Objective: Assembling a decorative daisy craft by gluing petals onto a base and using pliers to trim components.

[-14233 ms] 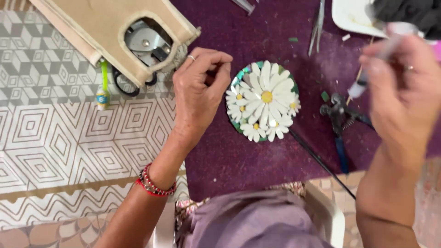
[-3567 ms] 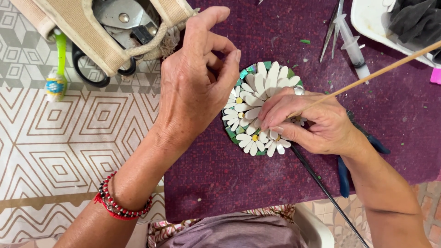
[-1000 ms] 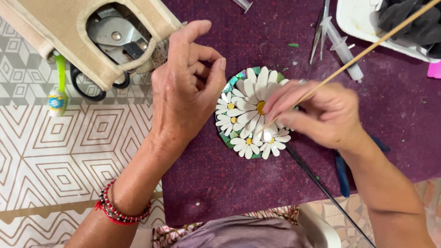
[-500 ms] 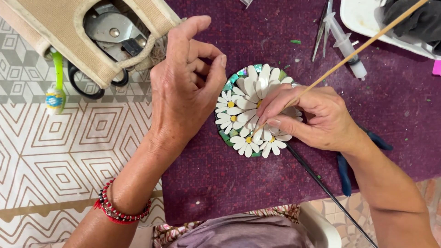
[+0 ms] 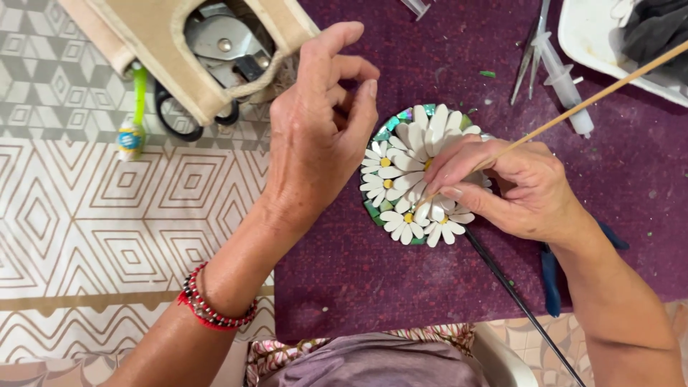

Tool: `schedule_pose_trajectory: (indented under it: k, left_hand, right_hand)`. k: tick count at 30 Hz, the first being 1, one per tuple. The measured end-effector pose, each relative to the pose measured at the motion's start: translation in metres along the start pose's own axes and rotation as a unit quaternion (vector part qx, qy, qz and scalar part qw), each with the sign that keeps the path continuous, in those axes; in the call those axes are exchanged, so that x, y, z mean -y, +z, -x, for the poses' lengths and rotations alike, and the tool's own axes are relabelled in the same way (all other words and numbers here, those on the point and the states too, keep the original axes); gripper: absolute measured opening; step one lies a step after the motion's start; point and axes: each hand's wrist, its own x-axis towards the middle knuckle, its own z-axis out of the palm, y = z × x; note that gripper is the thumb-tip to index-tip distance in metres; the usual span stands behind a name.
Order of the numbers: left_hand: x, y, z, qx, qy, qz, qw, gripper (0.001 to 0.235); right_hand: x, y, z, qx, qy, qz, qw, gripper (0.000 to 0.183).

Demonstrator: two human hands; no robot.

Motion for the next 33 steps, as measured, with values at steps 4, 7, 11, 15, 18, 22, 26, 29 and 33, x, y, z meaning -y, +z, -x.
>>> schedule_pose_trajectory:
  k: [4, 7, 11, 15, 18, 22, 26, 29, 33]
  left_hand:
    - [-0.001, -0.001, -0.001, -0.032, -0.020, 0.053, 0.998, 0.037]
    - [0.001, 0.000, -0.001, -0.046, -0.032, 0.076, 0.996, 0.035]
    - [0.007, 0.003, -0.002, -0.046, 0.038, 0.052, 0.997, 0.029]
    - [0.014, 0.004, 0.001, -0.030, 0.063, 0.062, 0.996, 0.035]
    - [0.015, 0.003, 0.001, -0.036, 0.121, -0.010, 0.992, 0.029]
    - [0.017, 0.001, -0.001, -0.062, 0.135, -0.008, 0.989, 0.030]
    - [0.006, -0.002, 0.000, -0.052, 0.127, -0.017, 0.990, 0.034]
    - [0.011, 0.001, 0.001, -0.070, 0.115, 0.016, 0.991, 0.036]
    - [0.020, 0.000, 0.001, -0.069, 0.128, -0.049, 0.988, 0.045]
  right_hand:
    - [-0.001, 0.000, 0.001, -0.004, 0.010, -0.019, 1.000, 0.004]
    - [-0.017, -0.006, 0.014, -0.024, 0.003, -0.060, 0.998, 0.004]
    - [0.002, -0.019, 0.018, -0.121, 0.026, -0.052, 0.991, 0.010]
    - [0.019, -0.043, 0.032, -0.222, 0.076, 0.015, 0.972, 0.031]
    - [0.016, -0.058, 0.046, -0.224, 0.103, 0.107, 0.963, 0.026]
    - [0.003, -0.062, 0.079, -0.262, 0.220, 0.127, 0.931, 0.028]
    - [-0.004, -0.065, 0.111, -0.208, 0.166, 0.322, 0.909, 0.009]
    - [-0.018, -0.065, 0.128, -0.175, 0.078, 0.460, 0.867, 0.007]
    - [-0.036, -0.069, 0.138, -0.186, 0.063, 0.474, 0.858, 0.013]
